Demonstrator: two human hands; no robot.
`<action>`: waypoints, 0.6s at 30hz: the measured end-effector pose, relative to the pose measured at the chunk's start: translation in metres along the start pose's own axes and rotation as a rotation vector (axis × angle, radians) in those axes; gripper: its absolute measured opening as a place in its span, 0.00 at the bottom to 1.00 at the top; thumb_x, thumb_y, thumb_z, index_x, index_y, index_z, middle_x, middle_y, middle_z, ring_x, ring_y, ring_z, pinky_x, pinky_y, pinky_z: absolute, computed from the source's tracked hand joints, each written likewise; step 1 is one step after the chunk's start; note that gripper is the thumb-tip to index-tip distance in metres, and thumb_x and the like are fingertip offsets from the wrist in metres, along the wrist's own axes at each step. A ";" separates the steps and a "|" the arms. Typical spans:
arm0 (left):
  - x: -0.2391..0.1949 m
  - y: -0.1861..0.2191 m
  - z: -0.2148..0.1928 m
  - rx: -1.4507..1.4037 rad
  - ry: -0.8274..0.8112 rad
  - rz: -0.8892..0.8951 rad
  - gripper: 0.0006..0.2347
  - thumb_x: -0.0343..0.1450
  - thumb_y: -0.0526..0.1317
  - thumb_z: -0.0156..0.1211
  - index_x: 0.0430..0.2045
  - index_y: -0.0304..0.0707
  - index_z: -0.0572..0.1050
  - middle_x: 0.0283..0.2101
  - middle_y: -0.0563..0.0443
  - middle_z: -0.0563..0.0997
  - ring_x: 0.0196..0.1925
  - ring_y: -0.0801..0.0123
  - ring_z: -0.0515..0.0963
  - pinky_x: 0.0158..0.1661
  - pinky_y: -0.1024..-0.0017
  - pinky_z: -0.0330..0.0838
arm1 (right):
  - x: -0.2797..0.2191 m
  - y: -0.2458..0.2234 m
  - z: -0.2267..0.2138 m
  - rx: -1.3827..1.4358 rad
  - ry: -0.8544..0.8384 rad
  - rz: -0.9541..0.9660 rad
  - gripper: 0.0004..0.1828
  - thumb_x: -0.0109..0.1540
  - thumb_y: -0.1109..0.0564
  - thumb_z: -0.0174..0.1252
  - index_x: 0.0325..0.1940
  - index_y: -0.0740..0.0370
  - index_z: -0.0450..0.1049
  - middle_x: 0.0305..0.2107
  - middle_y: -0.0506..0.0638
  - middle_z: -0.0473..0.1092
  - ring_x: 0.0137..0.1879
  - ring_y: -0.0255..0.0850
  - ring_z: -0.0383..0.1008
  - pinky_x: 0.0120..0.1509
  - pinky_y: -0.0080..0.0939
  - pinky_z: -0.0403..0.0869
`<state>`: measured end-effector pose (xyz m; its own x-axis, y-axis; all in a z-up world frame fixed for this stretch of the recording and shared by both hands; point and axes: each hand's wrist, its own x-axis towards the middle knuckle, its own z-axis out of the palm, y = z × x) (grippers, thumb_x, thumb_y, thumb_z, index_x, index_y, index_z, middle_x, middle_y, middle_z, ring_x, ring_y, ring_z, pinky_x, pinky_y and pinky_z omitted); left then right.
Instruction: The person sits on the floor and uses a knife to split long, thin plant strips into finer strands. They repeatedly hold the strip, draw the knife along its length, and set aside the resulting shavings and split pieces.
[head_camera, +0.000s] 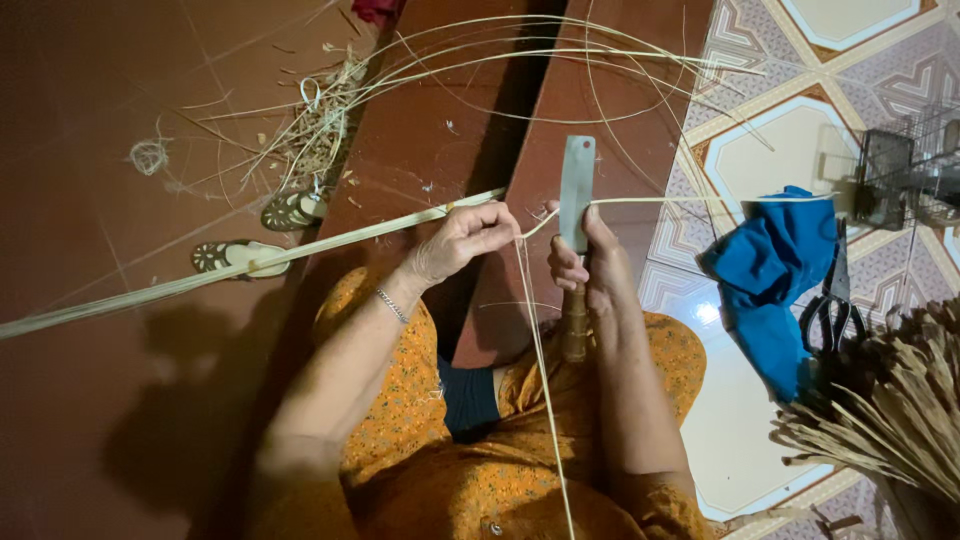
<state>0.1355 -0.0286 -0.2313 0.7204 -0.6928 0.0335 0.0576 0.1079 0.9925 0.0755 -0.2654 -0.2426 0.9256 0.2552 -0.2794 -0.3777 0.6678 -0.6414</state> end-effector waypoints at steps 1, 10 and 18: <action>0.001 -0.004 0.000 0.033 0.020 -0.005 0.12 0.78 0.44 0.55 0.31 0.35 0.78 0.32 0.60 0.74 0.37 0.81 0.69 0.42 0.80 0.64 | 0.003 0.002 -0.005 -0.007 0.008 0.007 0.30 0.72 0.35 0.40 0.65 0.60 0.65 0.14 0.44 0.57 0.15 0.30 0.50 0.19 0.32 0.54; 0.019 -0.043 -0.015 0.115 0.235 -0.036 0.17 0.74 0.49 0.58 0.17 0.36 0.78 0.20 0.56 0.77 0.25 0.78 0.74 0.30 0.76 0.67 | 0.029 0.015 -0.041 -0.067 0.149 0.013 0.31 0.72 0.34 0.38 0.66 0.57 0.64 0.16 0.44 0.58 0.16 0.30 0.50 0.21 0.33 0.55; 0.030 -0.058 -0.032 0.189 0.322 -0.103 0.18 0.71 0.48 0.60 0.12 0.37 0.75 0.18 0.55 0.74 0.23 0.77 0.72 0.28 0.75 0.65 | 0.042 0.009 -0.053 -0.032 0.218 0.007 0.30 0.72 0.35 0.38 0.67 0.57 0.64 0.17 0.43 0.59 0.17 0.29 0.51 0.22 0.32 0.56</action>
<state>0.1759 -0.0335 -0.2917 0.8993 -0.4306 -0.0762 0.0343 -0.1043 0.9940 0.1101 -0.2857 -0.2985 0.8976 0.1005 -0.4293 -0.3877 0.6435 -0.6600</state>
